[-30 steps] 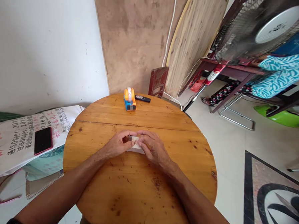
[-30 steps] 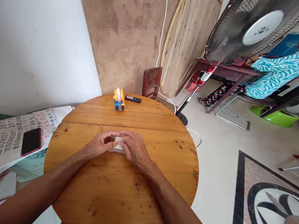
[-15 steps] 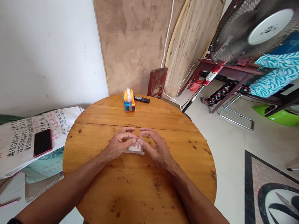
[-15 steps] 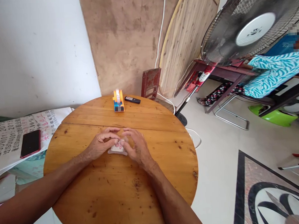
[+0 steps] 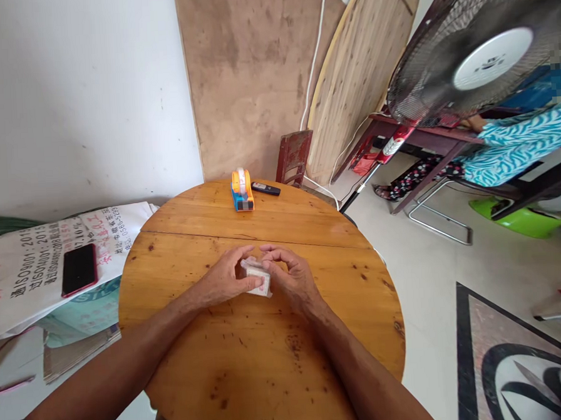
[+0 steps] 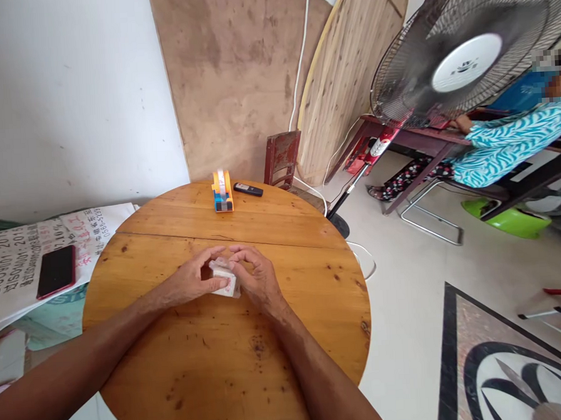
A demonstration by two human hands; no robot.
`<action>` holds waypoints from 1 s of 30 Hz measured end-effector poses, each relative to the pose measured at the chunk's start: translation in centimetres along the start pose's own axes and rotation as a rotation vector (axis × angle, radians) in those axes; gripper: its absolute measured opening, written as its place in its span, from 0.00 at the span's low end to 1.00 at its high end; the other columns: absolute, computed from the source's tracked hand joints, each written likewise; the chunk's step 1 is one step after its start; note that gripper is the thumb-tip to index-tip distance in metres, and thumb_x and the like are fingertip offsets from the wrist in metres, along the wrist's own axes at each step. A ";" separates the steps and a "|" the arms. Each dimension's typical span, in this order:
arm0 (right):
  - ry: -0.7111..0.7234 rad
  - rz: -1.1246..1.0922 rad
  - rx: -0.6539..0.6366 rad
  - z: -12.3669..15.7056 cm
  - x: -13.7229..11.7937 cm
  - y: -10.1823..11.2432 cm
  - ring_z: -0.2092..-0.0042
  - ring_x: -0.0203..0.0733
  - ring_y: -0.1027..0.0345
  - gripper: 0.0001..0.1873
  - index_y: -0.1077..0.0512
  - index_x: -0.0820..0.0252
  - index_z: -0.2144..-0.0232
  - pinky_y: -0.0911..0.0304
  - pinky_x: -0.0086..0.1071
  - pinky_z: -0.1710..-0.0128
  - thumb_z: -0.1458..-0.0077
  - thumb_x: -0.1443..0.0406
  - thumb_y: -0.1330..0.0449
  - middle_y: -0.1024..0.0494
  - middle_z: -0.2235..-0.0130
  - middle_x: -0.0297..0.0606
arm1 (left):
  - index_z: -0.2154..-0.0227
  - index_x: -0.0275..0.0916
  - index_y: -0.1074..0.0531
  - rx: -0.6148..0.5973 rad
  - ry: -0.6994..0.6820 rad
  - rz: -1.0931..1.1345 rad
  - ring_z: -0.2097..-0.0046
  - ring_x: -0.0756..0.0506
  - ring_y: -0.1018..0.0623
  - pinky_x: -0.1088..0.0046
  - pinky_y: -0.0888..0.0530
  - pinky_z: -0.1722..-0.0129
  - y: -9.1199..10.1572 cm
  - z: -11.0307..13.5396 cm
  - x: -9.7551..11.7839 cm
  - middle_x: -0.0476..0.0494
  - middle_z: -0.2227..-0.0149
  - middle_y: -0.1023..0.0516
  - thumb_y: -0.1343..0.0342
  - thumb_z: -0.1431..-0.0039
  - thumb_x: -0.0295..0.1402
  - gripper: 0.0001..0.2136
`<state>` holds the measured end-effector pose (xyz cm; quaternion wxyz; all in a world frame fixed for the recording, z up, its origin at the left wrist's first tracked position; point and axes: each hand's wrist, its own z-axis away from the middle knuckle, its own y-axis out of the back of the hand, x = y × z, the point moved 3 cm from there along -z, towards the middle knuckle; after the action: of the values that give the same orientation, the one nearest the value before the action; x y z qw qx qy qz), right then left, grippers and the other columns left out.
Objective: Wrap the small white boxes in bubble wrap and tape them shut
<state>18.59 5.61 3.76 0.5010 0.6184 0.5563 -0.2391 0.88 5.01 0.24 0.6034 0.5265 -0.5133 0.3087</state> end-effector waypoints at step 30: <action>-0.489 -0.278 0.159 -8.8 2.8 2.6 0.69 0.38 0.31 0.14 0.30 0.59 0.74 0.39 0.31 0.70 0.58 0.54 0.40 0.23 0.69 0.38 | 0.52 0.34 0.26 0.000 0.059 0.426 0.54 0.41 0.25 0.65 0.29 0.53 -0.5 -0.7 -0.1 0.41 0.56 0.23 0.38 0.48 0.42 0.23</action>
<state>19.44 14.99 5.71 0.5327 0.4977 0.4777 -0.4902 1.51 5.60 0.00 0.5395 0.3969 -0.5949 0.4444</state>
